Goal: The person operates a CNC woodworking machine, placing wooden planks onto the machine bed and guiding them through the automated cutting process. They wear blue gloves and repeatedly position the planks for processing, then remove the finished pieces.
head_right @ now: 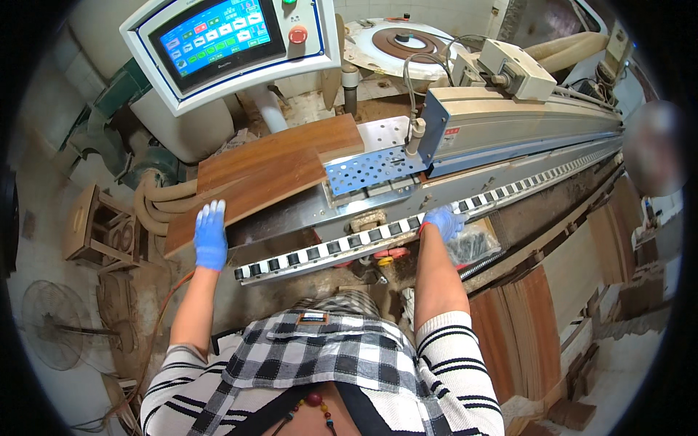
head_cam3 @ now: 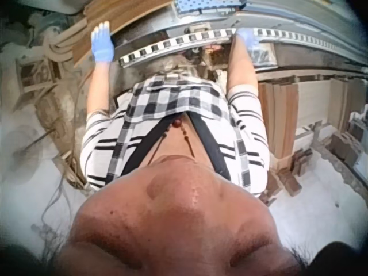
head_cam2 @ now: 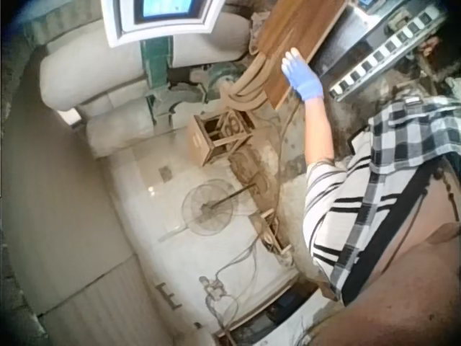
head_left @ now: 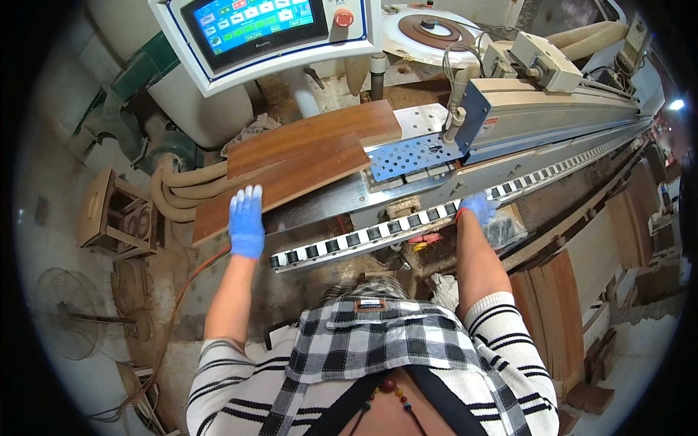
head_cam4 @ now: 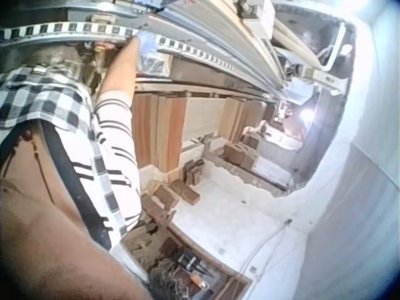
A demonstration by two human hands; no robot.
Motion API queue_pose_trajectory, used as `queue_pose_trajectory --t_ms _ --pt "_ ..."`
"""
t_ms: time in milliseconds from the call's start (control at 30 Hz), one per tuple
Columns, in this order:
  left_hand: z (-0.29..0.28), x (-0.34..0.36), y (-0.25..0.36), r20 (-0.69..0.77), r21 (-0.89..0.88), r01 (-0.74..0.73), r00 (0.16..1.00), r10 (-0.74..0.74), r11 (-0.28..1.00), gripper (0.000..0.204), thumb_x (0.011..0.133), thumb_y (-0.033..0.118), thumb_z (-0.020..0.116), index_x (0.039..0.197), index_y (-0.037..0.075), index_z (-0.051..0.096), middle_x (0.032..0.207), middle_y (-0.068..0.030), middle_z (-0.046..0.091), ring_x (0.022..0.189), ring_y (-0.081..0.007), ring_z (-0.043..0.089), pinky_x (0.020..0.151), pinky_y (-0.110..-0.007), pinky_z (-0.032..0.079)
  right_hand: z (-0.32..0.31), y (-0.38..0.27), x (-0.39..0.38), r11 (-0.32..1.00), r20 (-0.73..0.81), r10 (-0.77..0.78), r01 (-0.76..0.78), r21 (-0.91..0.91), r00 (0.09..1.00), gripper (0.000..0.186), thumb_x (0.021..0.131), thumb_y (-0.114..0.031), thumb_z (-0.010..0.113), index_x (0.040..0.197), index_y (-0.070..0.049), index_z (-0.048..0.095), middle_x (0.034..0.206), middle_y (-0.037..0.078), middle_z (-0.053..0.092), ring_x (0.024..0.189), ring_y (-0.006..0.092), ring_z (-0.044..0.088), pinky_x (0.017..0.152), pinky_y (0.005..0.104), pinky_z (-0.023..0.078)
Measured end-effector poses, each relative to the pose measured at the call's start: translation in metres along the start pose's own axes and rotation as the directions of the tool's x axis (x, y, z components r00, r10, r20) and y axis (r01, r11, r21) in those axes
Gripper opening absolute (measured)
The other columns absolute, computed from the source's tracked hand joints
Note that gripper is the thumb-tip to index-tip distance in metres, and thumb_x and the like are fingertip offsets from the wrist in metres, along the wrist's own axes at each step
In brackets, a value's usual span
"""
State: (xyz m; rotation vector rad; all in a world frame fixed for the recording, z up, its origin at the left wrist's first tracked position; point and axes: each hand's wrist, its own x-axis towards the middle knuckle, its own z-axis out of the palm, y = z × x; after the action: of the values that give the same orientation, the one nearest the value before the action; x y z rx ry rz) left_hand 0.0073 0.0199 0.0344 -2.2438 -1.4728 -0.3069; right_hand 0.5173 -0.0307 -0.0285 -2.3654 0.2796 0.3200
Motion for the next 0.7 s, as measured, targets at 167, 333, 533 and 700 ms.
queue_pose_trajectory --t_ms 167,333,533,700 --pt "-0.016 -0.071 -0.008 0.062 -0.093 -0.002 0.998 0.008 0.996 0.059 0.078 -0.005 0.051 0.135 0.008 0.045 0.134 -0.0132 0.049 0.125 -0.0305 0.044 0.11 -0.043 0.029 0.01 0.005 0.011 1.0 -0.086 -0.008 0.01 0.024 0.996 0.062 0.091 -0.052 0.041 0.134 -0.007 0.039 0.129 0.019 0.047 0.112 0.0374 0.051 0.093 0.0469 0.043" --pt "-0.011 -0.078 0.017 0.143 -0.132 -0.072 0.986 0.091 0.989 0.055 0.079 -0.003 0.05 0.133 0.007 0.045 0.132 -0.0141 0.05 0.124 -0.0316 0.045 0.108 -0.044 0.03 0.014 0.008 0.011 0.999 -0.115 -0.03 0.035 0.036 0.993 0.062 0.09 -0.053 0.043 0.129 -0.005 0.045 0.124 0.02 0.05 0.109 0.0373 0.053 0.092 0.0466 0.043" --pt "-0.01 -0.012 0.075 0.276 -0.286 -0.139 0.936 0.22 0.948 0.056 0.088 0.025 0.057 0.138 0.007 0.039 0.138 -0.0178 0.043 0.128 -0.034 0.041 0.109 -0.044 0.028 0.007 0.002 0.005 0.999 -0.092 -0.016 0.019 0.035 0.996 0.061 0.091 -0.051 0.041 0.131 -0.005 0.042 0.124 0.02 0.05 0.11 0.0376 0.053 0.091 0.0466 0.044" --pt "0.017 0.019 0.097 0.297 -0.402 -0.16 0.909 0.294 0.902 0.055 0.091 0.033 0.054 0.137 0.008 0.041 0.143 -0.0192 0.038 0.132 -0.0366 0.036 0.11 -0.044 0.028 0.003 0.003 0.002 1.0 -0.049 -0.03 0.03 -0.005 0.998 0.064 0.093 -0.049 0.042 0.141 -0.008 0.032 0.13 0.019 0.047 0.112 0.0371 0.051 0.092 0.0456 0.044"
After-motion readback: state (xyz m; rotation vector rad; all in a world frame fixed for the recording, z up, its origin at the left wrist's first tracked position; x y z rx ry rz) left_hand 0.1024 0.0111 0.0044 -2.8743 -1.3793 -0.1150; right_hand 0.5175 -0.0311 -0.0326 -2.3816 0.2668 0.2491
